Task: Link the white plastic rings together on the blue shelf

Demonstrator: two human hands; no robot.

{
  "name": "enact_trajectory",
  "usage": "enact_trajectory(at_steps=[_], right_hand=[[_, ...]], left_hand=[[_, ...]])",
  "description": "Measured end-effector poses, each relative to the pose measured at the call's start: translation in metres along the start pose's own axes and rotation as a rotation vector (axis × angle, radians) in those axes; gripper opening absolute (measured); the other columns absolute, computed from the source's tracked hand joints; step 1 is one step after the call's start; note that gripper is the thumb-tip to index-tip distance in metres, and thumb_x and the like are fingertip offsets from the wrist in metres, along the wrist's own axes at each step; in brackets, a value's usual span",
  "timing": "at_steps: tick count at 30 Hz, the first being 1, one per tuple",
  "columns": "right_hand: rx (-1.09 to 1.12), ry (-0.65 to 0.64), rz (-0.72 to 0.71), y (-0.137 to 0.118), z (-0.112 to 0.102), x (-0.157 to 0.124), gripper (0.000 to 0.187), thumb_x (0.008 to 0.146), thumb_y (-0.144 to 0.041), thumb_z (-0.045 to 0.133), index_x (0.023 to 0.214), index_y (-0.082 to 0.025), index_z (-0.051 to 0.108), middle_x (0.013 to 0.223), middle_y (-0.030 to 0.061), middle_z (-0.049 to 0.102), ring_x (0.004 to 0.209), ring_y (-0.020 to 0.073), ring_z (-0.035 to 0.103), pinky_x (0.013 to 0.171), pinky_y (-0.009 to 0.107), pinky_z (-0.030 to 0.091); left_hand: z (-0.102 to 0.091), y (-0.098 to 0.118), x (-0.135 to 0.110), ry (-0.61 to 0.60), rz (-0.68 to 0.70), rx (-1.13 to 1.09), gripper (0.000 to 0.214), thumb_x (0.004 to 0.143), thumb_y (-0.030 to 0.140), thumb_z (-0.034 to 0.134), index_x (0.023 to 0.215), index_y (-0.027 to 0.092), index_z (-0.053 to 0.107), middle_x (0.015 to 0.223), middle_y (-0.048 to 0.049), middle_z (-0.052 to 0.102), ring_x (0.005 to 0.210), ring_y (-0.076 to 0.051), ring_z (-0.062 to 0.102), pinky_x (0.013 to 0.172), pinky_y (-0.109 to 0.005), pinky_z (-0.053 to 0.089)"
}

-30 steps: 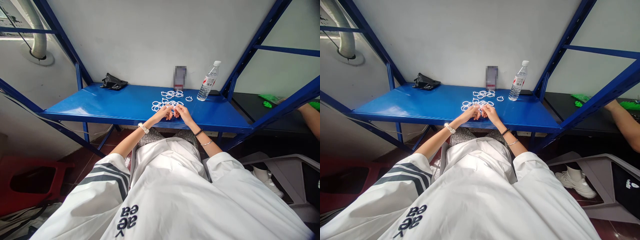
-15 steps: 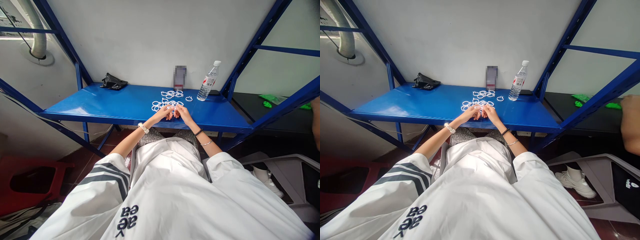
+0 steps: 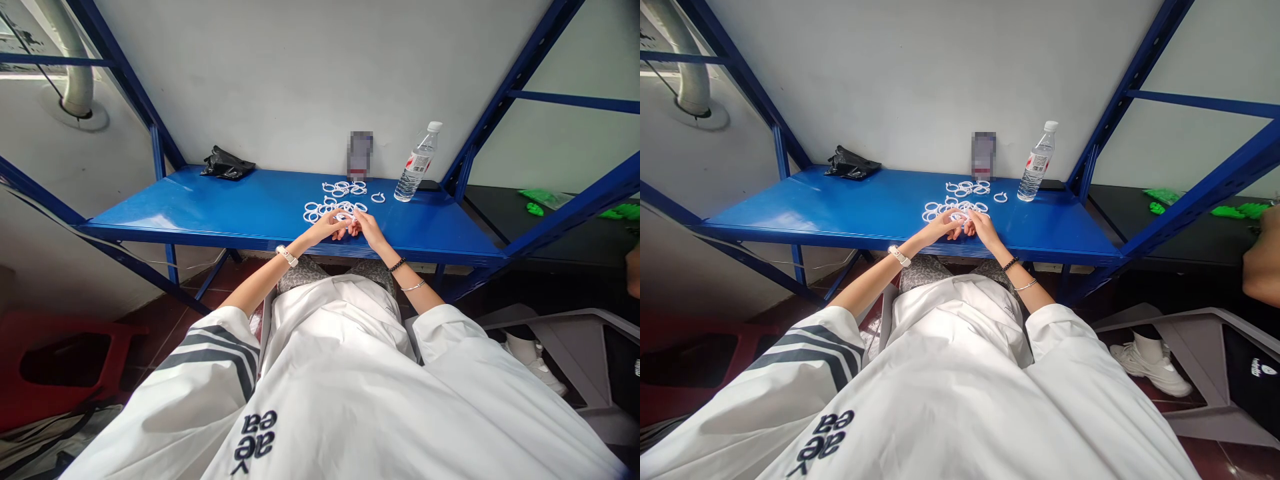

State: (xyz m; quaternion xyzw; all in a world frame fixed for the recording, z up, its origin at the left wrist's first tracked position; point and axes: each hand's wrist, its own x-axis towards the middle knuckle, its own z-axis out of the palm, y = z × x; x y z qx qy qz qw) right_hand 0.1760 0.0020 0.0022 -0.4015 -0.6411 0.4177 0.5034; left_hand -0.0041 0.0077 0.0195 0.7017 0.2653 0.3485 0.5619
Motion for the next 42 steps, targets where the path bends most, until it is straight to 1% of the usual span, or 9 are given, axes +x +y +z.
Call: enact_trajectory(at_steps=[7,12,23,26,28,31,33,37,42], right_hand=[[0.004,0.005,-0.008,0.0031,-0.0004,0.0023,0.066,0.081,-0.087,0.057,0.069,-0.022,0.055,0.056,0.0,0.06,0.051,0.0118,0.052,0.053,0.027,0.047],[0.013,0.015,-0.019,0.0035,-0.0007,0.0012,0.066,0.077,-0.089,0.059,0.073,-0.024,0.053,0.057,-0.001,0.061,0.052,0.0126,0.053,0.053,0.028,0.047],[0.021,0.052,-0.044,-0.0003,-0.0008,-0.0001,0.066,0.069,-0.088,0.067,0.078,-0.023,0.059,0.061,-0.0026,0.06,0.058,0.0132,0.056,0.059,0.028,0.049],[0.025,0.053,-0.049,-0.0007,-0.0009,-0.0003,0.064,0.07,-0.086,0.069,0.08,-0.023,0.061,0.063,-0.0025,0.06,0.06,0.0134,0.056,0.06,0.028,0.049],[0.024,0.056,-0.052,-0.0005,-0.001,-0.0003,0.063,0.072,-0.084,0.07,0.082,-0.022,0.063,0.063,-0.0023,0.06,0.061,0.0136,0.056,0.061,0.028,0.05],[0.024,0.054,-0.054,0.0005,-0.0012,0.0001,0.059,0.074,-0.08,0.071,0.084,-0.022,0.064,0.064,-0.0019,0.06,0.062,0.0138,0.057,0.062,0.028,0.05],[0.02,0.044,-0.054,0.001,-0.0014,0.0005,0.058,0.075,-0.078,0.071,0.085,-0.022,0.065,0.065,-0.0015,0.06,0.063,0.0143,0.057,0.062,0.028,0.05],[0.017,0.025,-0.054,-0.0002,-0.0018,0.0002,0.056,0.078,-0.078,0.069,0.084,-0.022,0.066,0.066,-0.0005,0.06,0.064,0.0151,0.057,0.062,0.029,0.05],[0.034,0.014,-0.024,-0.0029,-0.0013,-0.0011,0.059,0.077,-0.08,0.069,0.082,-0.021,0.065,0.065,-0.0002,0.059,0.062,0.0143,0.055,0.061,0.03,0.049]], left_hand=[[-0.0004,-0.0025,0.0015,0.002,0.014,-0.001,0.045,0.09,0.052,0.073,0.112,0.017,0.055,0.057,0.005,0.061,0.05,-0.008,0.055,0.049,-0.019,0.037],[-0.0013,-0.0024,0.0013,-0.013,0.021,-0.003,0.043,0.089,0.053,0.073,0.104,0.018,0.054,0.059,0.0045,0.062,0.052,-0.008,0.057,0.05,-0.019,0.039],[0.0,0.001,-0.0006,0.043,-0.024,-0.06,0.039,0.091,0.052,0.072,0.096,0.019,0.053,0.059,0.005,0.059,0.052,-0.009,0.056,0.05,-0.02,0.037],[0.0005,0.0014,-0.0001,0.066,-0.048,-0.082,0.038,0.094,0.051,0.069,0.088,0.018,0.052,0.059,0.0035,0.059,0.051,-0.008,0.055,0.05,-0.02,0.037],[0.0004,0.0013,0.0006,0.078,-0.068,-0.097,0.039,0.098,0.053,0.062,0.085,0.018,0.052,0.058,0.002,0.06,0.051,-0.008,0.056,0.049,-0.02,0.037],[0.0,0.0012,0.0017,0.087,-0.086,-0.135,0.044,0.102,0.057,0.052,0.082,0.017,0.054,0.058,0.0005,0.059,0.05,-0.009,0.056,0.049,-0.02,0.037],[-0.0001,0.001,0.002,0.093,-0.097,-0.151,0.049,0.103,0.059,0.048,0.08,0.017,0.055,0.057,0.0,0.059,0.049,-0.009,0.055,0.048,-0.02,0.038],[-0.0002,0.0003,0.0019,0.101,-0.089,-0.159,0.054,0.104,0.059,0.047,0.073,0.016,0.056,0.059,-0.0008,0.059,0.051,-0.009,0.056,0.05,-0.019,0.039],[0.0001,0.0009,0.0015,0.123,-0.081,-0.17,0.057,0.105,0.054,0.048,0.063,0.015,0.054,0.06,-0.0024,0.058,0.052,-0.009,0.056,0.051,-0.02,0.041]])
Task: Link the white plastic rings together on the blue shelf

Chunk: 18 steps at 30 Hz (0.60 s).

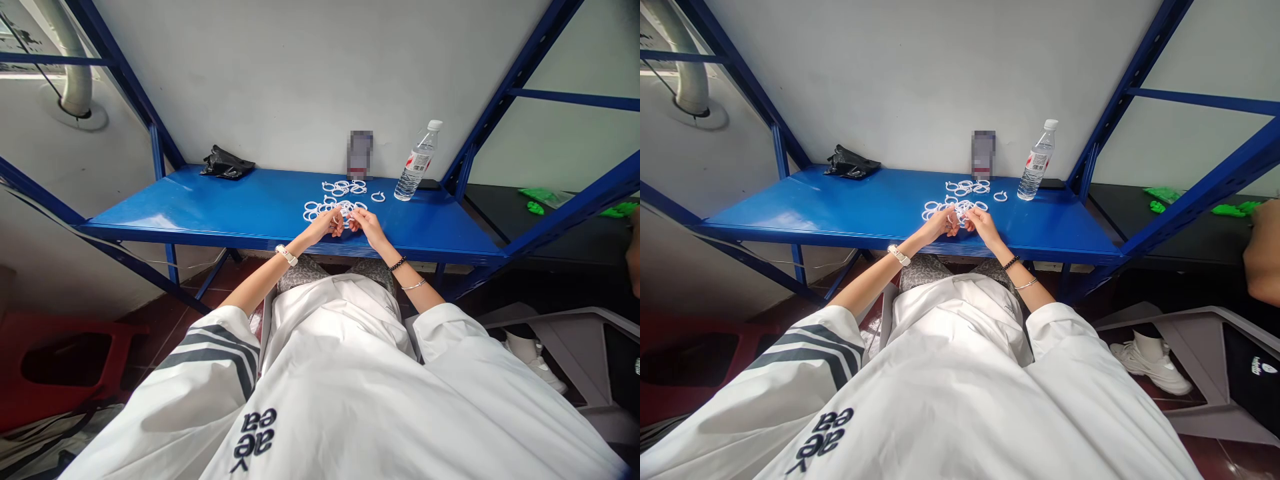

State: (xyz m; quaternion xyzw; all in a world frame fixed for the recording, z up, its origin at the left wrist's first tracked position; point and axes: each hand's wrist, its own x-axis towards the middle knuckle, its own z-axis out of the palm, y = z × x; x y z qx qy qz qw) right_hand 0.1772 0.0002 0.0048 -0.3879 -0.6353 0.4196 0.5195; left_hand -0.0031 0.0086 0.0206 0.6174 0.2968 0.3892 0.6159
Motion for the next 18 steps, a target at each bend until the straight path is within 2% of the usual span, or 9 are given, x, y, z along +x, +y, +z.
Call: enact_trajectory(at_steps=[7,18], right_hand=[[0.004,0.012,0.038,0.0025,0.0009,0.002,0.062,0.073,-0.084,0.07,0.077,-0.022,0.063,0.062,0.0006,0.06,0.058,0.0149,0.054,0.057,0.03,0.046],[-0.004,-0.006,0.066,0.0023,0.0012,0.0023,0.066,0.07,-0.087,0.068,0.067,-0.022,0.059,0.059,0.0009,0.062,0.055,0.0142,0.053,0.057,0.031,0.045]], left_hand=[[0.0015,0.0033,-0.0014,0.004,-0.002,-0.009,0.059,0.107,0.045,0.044,0.056,0.016,0.051,0.056,-0.0033,0.056,0.052,-0.009,0.054,0.051,-0.02,0.04],[0.001,0.0032,-0.0015,-0.025,0.033,-0.015,0.06,0.102,0.051,0.051,0.053,0.016,0.051,0.055,-0.0029,0.055,0.054,-0.01,0.054,0.052,-0.021,0.04]])
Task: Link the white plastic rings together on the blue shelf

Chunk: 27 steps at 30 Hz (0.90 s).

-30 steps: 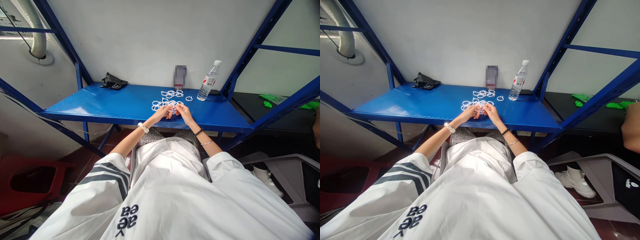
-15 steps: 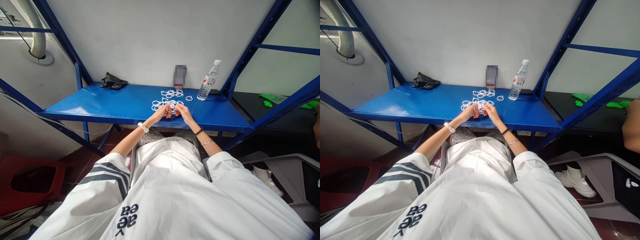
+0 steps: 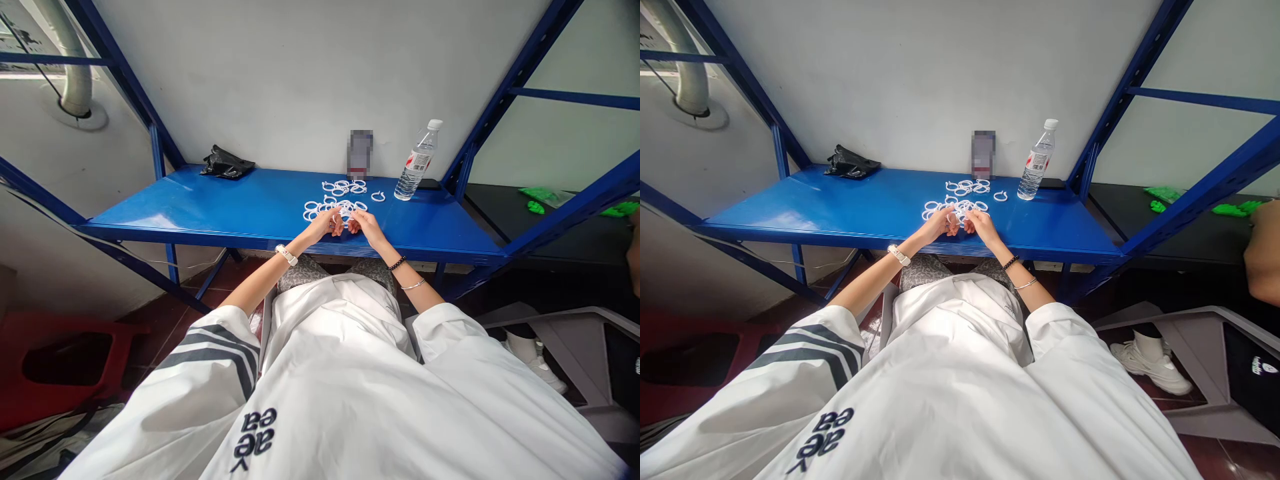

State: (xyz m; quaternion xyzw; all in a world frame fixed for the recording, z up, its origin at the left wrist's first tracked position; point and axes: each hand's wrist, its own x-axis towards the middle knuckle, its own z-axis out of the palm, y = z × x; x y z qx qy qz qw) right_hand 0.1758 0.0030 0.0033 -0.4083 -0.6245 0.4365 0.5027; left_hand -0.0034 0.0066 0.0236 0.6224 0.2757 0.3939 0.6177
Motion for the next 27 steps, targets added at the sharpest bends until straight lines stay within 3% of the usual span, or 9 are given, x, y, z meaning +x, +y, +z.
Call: enact_trajectory(at_steps=[18,27], right_hand=[[0.019,-0.029,-0.008,-0.0006,-0.0019,-0.0013,0.055,0.078,-0.074,0.072,0.069,-0.021,0.059,0.064,0.0008,0.063,0.058,0.0141,0.055,0.058,0.029,0.046],[0.031,-0.03,-0.032,-0.0024,-0.0015,-0.002,0.055,0.074,-0.074,0.075,0.069,-0.021,0.058,0.064,0.0,0.062,0.058,0.0134,0.054,0.058,0.029,0.045]], left_hand=[[-0.002,-0.0014,0.0021,0.017,-0.029,-0.03,0.054,0.102,0.047,0.052,0.057,0.016,0.052,0.056,-0.0038,0.057,0.054,-0.01,0.054,0.053,-0.022,0.04],[-0.0015,0.0001,0.0016,0.027,-0.027,-0.049,0.053,0.101,0.048,0.056,0.059,0.016,0.054,0.057,-0.0044,0.059,0.054,-0.011,0.056,0.053,-0.022,0.041]])
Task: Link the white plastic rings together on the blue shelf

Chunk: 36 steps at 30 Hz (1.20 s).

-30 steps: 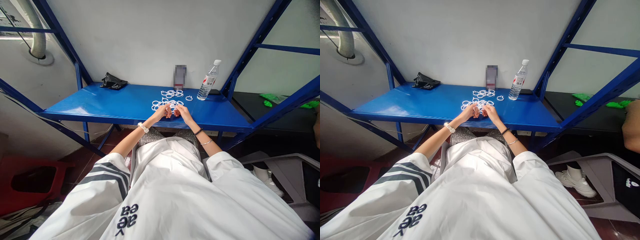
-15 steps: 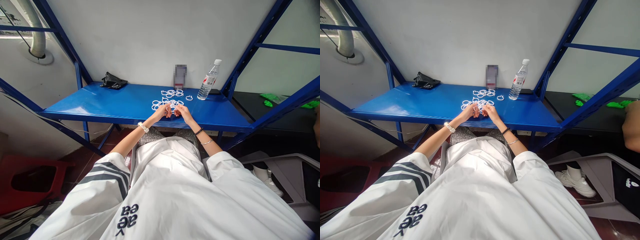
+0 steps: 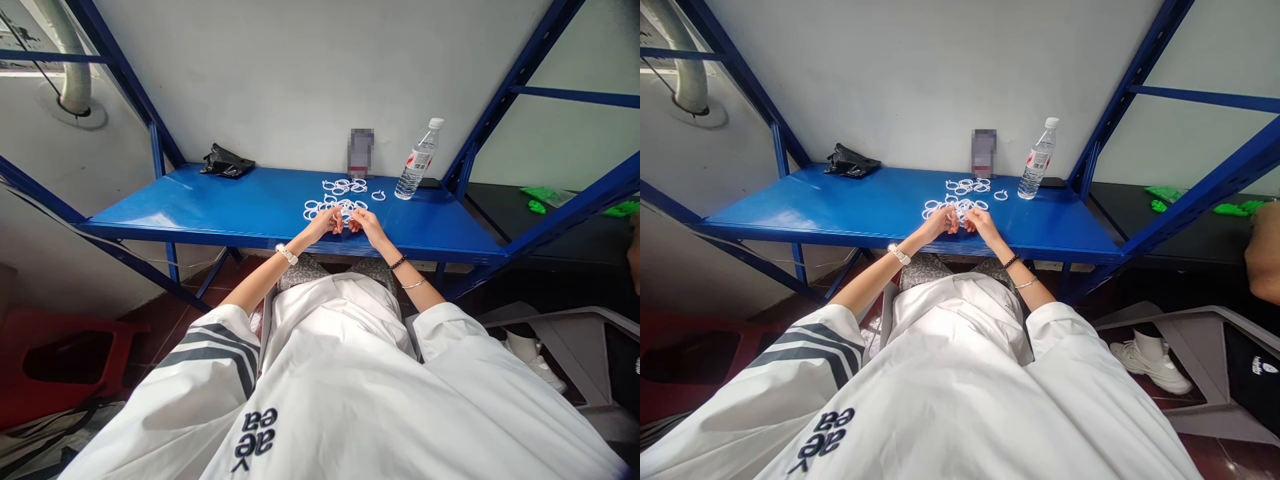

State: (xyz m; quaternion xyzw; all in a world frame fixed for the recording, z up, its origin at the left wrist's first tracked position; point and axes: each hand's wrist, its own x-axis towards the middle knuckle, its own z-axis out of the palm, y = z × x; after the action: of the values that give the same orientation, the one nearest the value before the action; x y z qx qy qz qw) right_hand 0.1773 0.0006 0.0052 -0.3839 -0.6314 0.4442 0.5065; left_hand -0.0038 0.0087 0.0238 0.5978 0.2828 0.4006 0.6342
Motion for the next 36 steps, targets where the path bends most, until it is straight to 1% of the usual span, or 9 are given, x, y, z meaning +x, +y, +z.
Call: enact_trajectory(at_steps=[8,14,17,20,23,26,31,36], right_hand=[[0.015,0.001,-0.003,0.0016,-0.0009,0.0005,0.06,0.068,-0.078,0.078,0.074,-0.022,0.059,0.066,-0.0009,0.063,0.056,0.0123,0.053,0.057,0.029,0.045],[-0.018,-0.006,-0.039,0.004,-0.0018,0.0018,0.061,0.069,-0.078,0.078,0.078,-0.022,0.058,0.067,-0.0011,0.064,0.056,0.0119,0.054,0.056,0.027,0.048],[-0.032,-0.007,-0.055,0.0039,-0.0018,0.001,0.06,0.069,-0.078,0.078,0.079,-0.022,0.058,0.068,-0.0012,0.064,0.058,0.0122,0.055,0.058,0.028,0.05],[-0.043,0.001,-0.059,0.0029,-0.0015,-0.0003,0.057,0.07,-0.075,0.079,0.079,-0.023,0.057,0.069,-0.0009,0.062,0.062,0.0141,0.058,0.061,0.029,0.052],[-0.063,0.015,-0.057,0.0015,-0.001,-0.0014,0.055,0.073,-0.074,0.078,0.079,-0.024,0.056,0.071,-0.0003,0.062,0.065,0.016,0.059,0.064,0.032,0.054],[-0.08,0.035,-0.061,0.0,-0.0004,-0.0022,0.055,0.073,-0.074,0.078,0.079,-0.025,0.055,0.072,0.0006,0.062,0.067,0.017,0.058,0.067,0.034,0.055],[-0.083,0.081,-0.074,0.0002,0.0004,-0.0017,0.049,0.075,-0.068,0.08,0.079,-0.025,0.056,0.076,0.0023,0.064,0.072,0.0195,0.061,0.07,0.036,0.056],[-0.081,0.106,-0.103,0.0039,0.0001,0.0002,0.047,0.073,-0.065,0.083,0.08,-0.025,0.059,0.077,0.0014,0.066,0.072,0.0193,0.062,0.072,0.037,0.058]], left_hand=[[0.0003,-0.0013,0.0011,0.018,-0.011,-0.035,0.047,0.1,0.042,0.054,0.062,0.016,0.054,0.058,-0.0034,0.059,0.055,-0.01,0.055,0.053,-0.021,0.039],[-0.0003,-0.0019,0.0018,0.017,-0.008,-0.024,0.039,0.097,0.042,0.058,0.068,0.016,0.054,0.06,-0.0025,0.061,0.055,-0.009,0.056,0.055,-0.022,0.04],[-0.0012,-0.0024,0.0014,0.011,0.006,-0.031,0.029,0.092,0.039,0.062,0.075,0.018,0.051,0.061,-0.0001,0.061,0.056,-0.009,0.056,0.055,-0.022,0.039],[-0.003,-0.0035,0.0011,0.006,0.017,-0.019,0.023,0.089,0.037,0.065,0.09,0.019,0.051,0.061,0.0027,0.062,0.056,-0.01,0.058,0.056,-0.022,0.04],[-0.0045,-0.0047,0.0013,0.008,0.019,-0.002,0.029,0.087,0.037,0.067,0.103,0.02,0.051,0.062,0.0044,0.062,0.057,-0.011,0.059,0.057,-0.022,0.04],[-0.0049,-0.0056,0.002,0.003,0.016,0.011,0.036,0.085,0.038,0.07,0.11,0.018,0.053,0.062,0.0046,0.061,0.058,-0.011,0.059,0.057,-0.023,0.04],[-0.0053,-0.0076,0.0023,-0.013,0.041,0.046,0.042,0.082,0.033,0.075,0.116,0.016,0.057,0.064,0.0036,0.062,0.058,-0.011,0.059,0.057,-0.024,0.039],[-0.0074,-0.0093,0.0018,-0.065,0.074,0.074,0.05,0.079,0.032,0.081,0.119,0.016,0.057,0.064,0.0043,0.061,0.057,-0.011,0.058,0.056,-0.024,0.038]])
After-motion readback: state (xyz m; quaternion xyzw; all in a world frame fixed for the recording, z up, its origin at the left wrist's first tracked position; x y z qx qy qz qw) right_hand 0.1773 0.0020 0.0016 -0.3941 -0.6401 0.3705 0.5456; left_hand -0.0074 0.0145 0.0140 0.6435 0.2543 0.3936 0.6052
